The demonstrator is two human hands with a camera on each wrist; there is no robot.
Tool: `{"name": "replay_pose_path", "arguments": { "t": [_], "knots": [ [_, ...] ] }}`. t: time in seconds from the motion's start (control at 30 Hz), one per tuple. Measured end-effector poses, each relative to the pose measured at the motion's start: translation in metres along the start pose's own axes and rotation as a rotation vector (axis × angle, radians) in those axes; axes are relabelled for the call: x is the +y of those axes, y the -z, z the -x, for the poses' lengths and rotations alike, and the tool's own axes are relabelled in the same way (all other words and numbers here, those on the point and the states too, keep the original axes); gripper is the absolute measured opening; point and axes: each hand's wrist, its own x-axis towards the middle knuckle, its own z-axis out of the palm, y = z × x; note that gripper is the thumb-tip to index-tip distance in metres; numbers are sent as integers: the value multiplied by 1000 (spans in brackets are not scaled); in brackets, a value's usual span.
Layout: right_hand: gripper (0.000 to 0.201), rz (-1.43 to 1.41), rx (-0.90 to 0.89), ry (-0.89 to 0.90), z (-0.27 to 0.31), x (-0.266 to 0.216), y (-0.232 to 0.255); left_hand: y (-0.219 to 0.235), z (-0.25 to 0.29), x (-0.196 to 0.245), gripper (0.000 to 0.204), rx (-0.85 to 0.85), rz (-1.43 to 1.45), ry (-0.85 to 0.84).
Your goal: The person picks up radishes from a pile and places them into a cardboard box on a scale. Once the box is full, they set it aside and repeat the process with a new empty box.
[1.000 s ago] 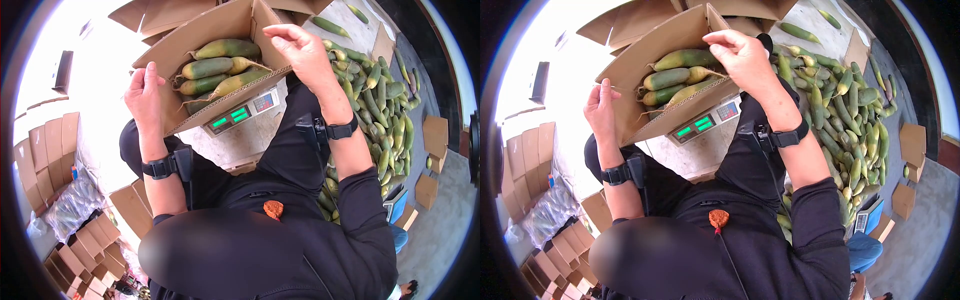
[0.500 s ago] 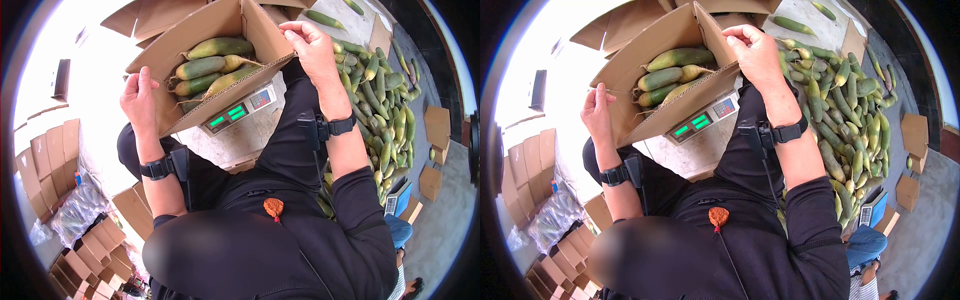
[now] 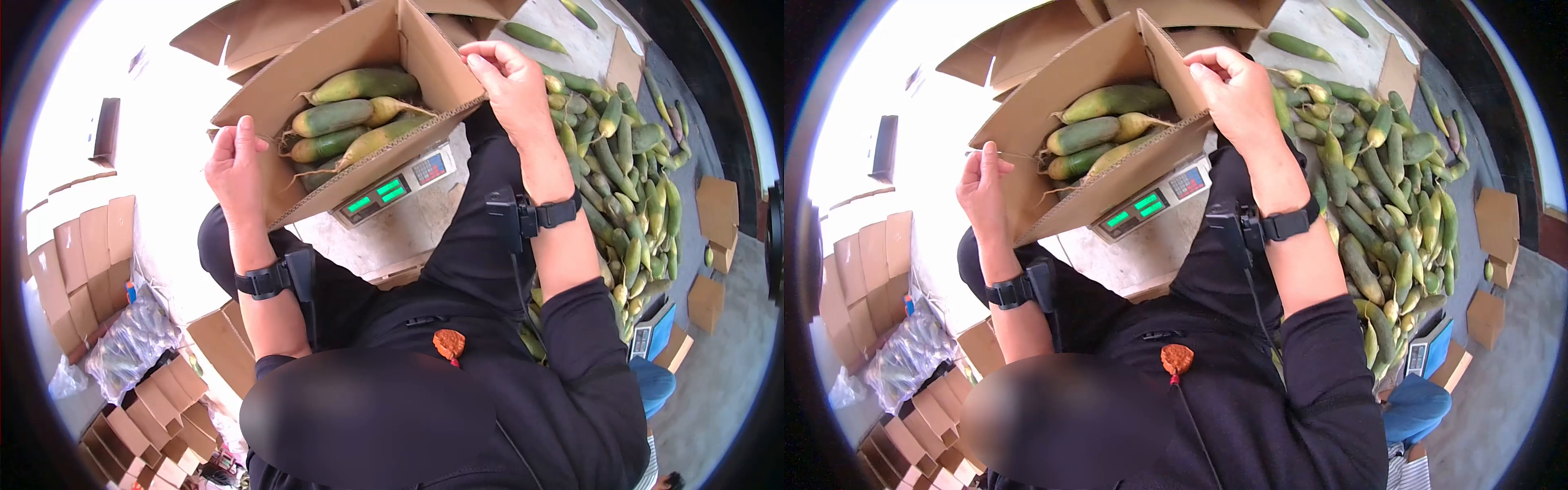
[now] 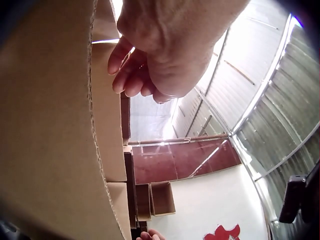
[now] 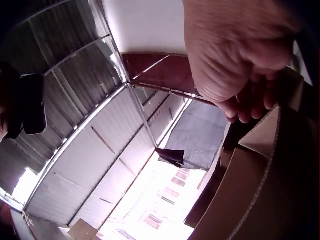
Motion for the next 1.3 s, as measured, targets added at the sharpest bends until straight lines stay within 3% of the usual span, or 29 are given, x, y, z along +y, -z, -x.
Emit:
{"name": "replay_pose_path", "arguments": {
  "t": [0.23,0.33,0.53,0.67,0.8,0.87,1.07,1.1,1.13,1.3],
  "knots": [
    [15,29,-12,6,-3,3,1,-2,5,-1,36,-74,71,-46],
    [15,21,-44,-23,-4,2,1,0,4,6,38,-100,-86,-147],
    [15,172,-54,5,-7,2,-1,4,1,2,26,-16,83,-270],
    [15,149,-56,-34,-10,4,-5,39,3,11,16,106,25,-279],
    [16,107,-90,-45,-13,9,-6,93,8,-13,14,324,72,-150],
    [17,115,-111,-36,-12,7,-10,129,19,-34,14,420,-76,-153],
    [17,116,-108,-30,-13,11,-7,215,117,-142,27,504,-322,157],
    [17,124,-104,-22,-12,9,-8,226,140,-156,32,478,-395,256],
    [16,122,-95,-31,-13,12,-7,235,162,-170,35,456,-573,232],
    [13,122,-43,-36,-8,-1,-15,267,265,-218,34,136,-520,686]
  ]
}}
